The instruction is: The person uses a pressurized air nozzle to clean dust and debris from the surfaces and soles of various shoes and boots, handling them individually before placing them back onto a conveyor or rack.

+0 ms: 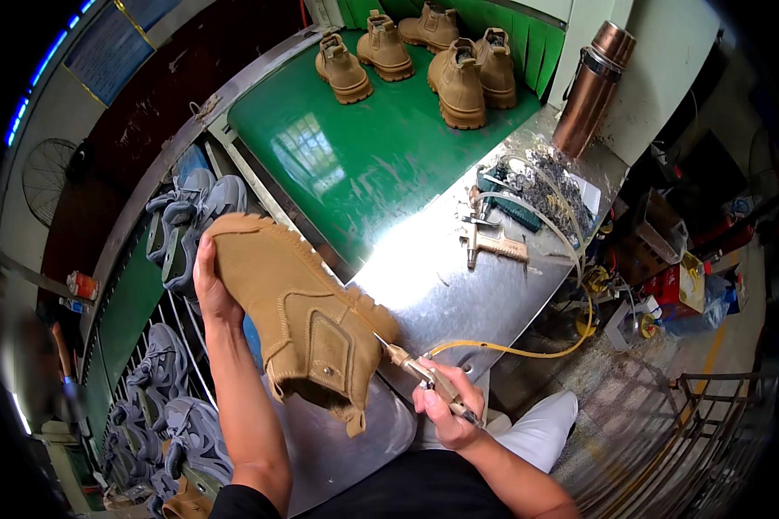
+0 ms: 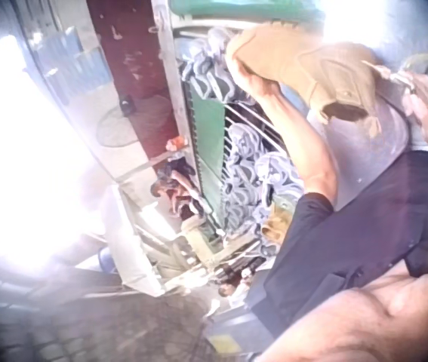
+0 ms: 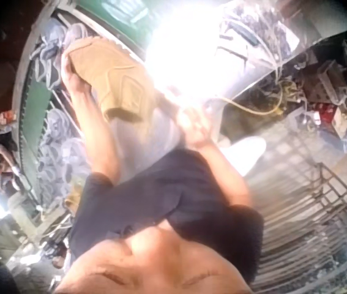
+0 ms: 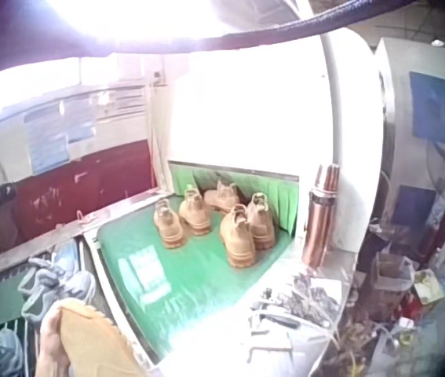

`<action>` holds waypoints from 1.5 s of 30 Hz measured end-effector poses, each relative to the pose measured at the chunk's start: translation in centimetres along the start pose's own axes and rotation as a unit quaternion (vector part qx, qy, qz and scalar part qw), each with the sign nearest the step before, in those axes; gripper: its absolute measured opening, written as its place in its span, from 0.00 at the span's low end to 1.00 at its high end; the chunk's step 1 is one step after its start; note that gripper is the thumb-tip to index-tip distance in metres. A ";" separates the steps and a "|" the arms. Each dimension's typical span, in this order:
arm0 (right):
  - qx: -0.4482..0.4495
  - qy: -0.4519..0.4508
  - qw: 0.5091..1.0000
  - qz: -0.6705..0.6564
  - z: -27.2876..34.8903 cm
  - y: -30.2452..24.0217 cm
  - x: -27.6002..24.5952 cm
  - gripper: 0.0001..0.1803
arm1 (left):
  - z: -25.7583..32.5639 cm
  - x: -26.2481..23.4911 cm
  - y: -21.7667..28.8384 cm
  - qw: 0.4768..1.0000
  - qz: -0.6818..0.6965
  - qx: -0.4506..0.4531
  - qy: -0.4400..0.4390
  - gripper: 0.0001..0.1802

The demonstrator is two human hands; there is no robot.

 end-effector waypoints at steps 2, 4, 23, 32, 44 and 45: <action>0.019 0.008 1.000 -0.023 0.1 0.7 -0.1 0.19 | 0.7 -2.5 -0.8 0.999 0.013 -0.020 0.031 0.28; 0.042 0.029 0.998 -0.040 0.0 1.3 -0.3 0.19 | 1.8 -4.3 -1.2 0.997 0.020 -0.043 0.062 0.27; 0.059 -0.044 0.997 -0.007 -0.3 -0.5 2.7 0.20 | 27.5 -15.2 -1.4 0.913 -0.117 -0.246 0.302 0.24; 0.005 -0.051 0.998 0.029 0.6 -1.4 2.1 0.22 | 35.1 -7.4 -3.1 0.867 -0.160 -0.431 0.192 0.31; 0.002 -0.032 0.999 0.044 1.6 -1.4 0.8 0.22 | 34.2 2.8 -7.8 0.846 -0.029 -0.528 0.067 0.40; 0.012 -0.033 0.998 0.045 1.6 -1.4 0.8 0.22 | 34.0 3.5 -8.1 0.845 -0.019 -0.531 0.061 0.40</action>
Point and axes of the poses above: each hand's wrist, its own z-axis away from the middle knuckle, its own x-axis out of the palm, y = z × x, the point moved 10 cm from there along -z, towards the middle knuckle, and after that the axes turned 3 degrees about y, right-handed, at the moved point
